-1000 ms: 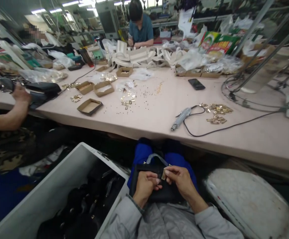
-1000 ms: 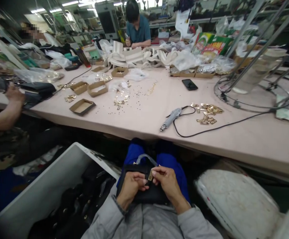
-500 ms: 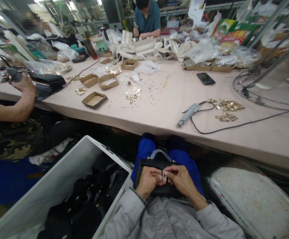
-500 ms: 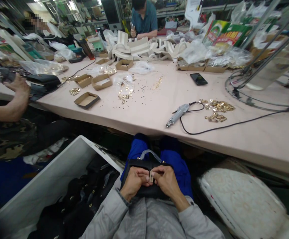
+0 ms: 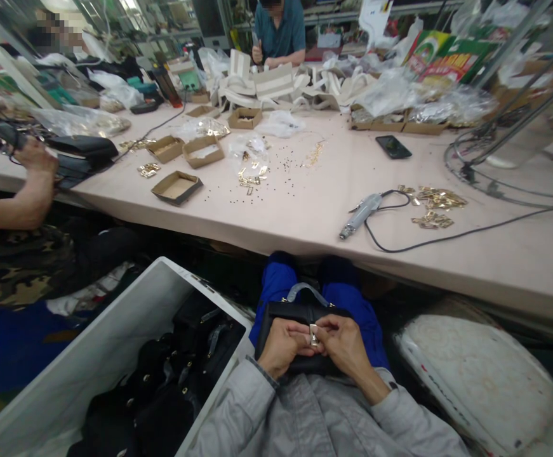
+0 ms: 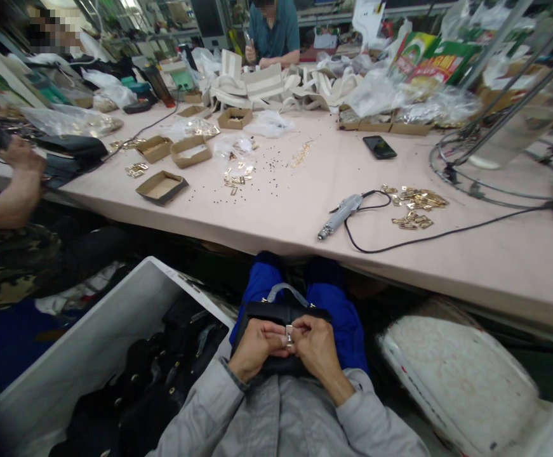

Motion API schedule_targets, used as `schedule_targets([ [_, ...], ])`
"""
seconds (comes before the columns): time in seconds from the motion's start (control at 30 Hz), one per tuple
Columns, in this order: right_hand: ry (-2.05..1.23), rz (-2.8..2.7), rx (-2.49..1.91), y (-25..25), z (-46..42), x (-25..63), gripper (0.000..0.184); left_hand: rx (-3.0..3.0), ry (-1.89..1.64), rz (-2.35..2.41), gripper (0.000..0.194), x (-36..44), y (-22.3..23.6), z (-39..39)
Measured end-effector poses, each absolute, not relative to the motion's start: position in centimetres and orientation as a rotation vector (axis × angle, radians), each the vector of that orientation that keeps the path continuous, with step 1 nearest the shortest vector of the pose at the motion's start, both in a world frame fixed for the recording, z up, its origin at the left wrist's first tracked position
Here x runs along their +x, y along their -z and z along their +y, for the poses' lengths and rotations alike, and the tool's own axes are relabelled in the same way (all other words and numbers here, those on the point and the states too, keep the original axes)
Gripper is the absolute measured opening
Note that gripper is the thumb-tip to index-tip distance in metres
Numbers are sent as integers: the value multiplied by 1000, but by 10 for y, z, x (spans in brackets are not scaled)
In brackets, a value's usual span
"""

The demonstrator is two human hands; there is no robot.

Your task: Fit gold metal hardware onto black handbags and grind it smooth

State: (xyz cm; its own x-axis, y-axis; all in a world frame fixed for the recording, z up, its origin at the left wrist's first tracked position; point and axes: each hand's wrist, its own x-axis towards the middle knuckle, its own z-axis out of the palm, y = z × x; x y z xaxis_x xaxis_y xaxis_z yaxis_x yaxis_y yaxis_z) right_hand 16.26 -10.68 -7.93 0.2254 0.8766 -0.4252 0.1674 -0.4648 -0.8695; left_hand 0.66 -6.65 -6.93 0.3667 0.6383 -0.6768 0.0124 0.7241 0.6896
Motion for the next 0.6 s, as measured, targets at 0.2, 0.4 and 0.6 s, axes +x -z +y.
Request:
schedule_targets([
  [0.2, -1324, -942, -1814, 82, -107, 160, 23, 729, -502, 1284, 26, 13, 78, -73],
  [0.4, -1489, -851, -1802, 99, -110, 160, 30, 787, -492, 1318, 11, 13, 82, -79],
  [0.6, -1502, -686, -1754, 111, -115, 154, 27, 763, -456, 1339, 8, 12, 86, -78],
])
